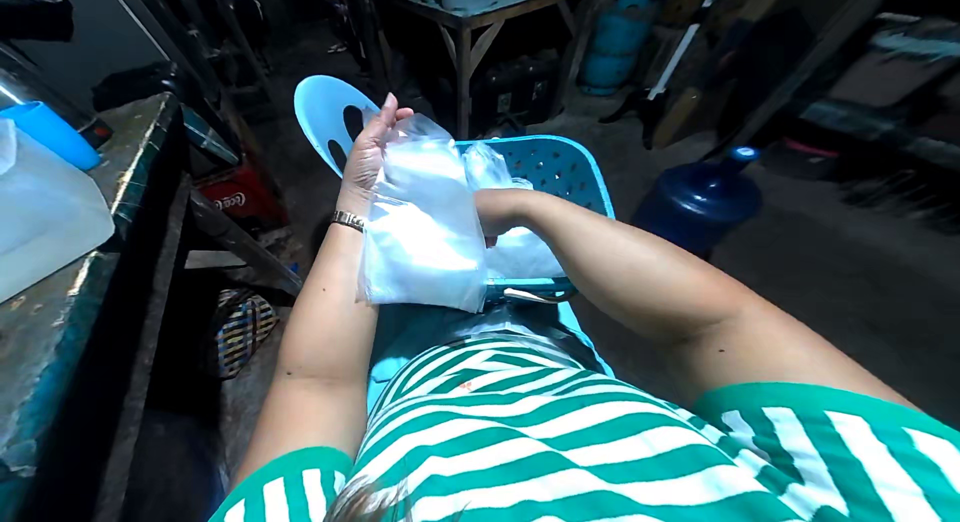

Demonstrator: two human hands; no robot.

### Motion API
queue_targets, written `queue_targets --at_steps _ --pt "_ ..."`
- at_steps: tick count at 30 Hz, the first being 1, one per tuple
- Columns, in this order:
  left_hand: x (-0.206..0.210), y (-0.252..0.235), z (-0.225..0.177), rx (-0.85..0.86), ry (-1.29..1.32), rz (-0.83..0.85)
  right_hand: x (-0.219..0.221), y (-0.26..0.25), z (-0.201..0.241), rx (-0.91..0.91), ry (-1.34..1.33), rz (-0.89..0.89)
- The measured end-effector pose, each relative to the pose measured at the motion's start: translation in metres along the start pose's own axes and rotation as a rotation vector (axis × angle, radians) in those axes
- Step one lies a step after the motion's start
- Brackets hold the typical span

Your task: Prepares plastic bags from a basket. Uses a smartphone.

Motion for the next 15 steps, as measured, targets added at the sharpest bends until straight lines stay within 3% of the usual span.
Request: queue_targets --at_steps 3,10,12,15 --pt "-0.002 -0.004 0.005 -0.038 -0.210 -0.026 -0.018 0.012 -0.005 -0.137 0.045 -0.350" --pt "0.007 -0.001 0.004 -0.041 -0.415 0.008 -0.048 0.044 -0.025 -0.314 -0.671 -0.856" --pt "0.006 -0.003 0.008 -0.024 -0.469 0.110 -0.047 0.045 -0.020 -0.365 -0.807 -0.850" --pt "0.008 -0.003 0.009 -0.005 -0.557 0.250 -0.042 0.044 -0.012 -0.391 -0.724 -0.832"
Point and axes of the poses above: each hand's wrist, its own y-axis away from the middle knuckle, its own x-axis out of the palm, z = x × y, the point moved 3 cm from there along -y, towards the middle knuckle, and after that the axes turned 10 degrees about z, right-handed, at the moved point
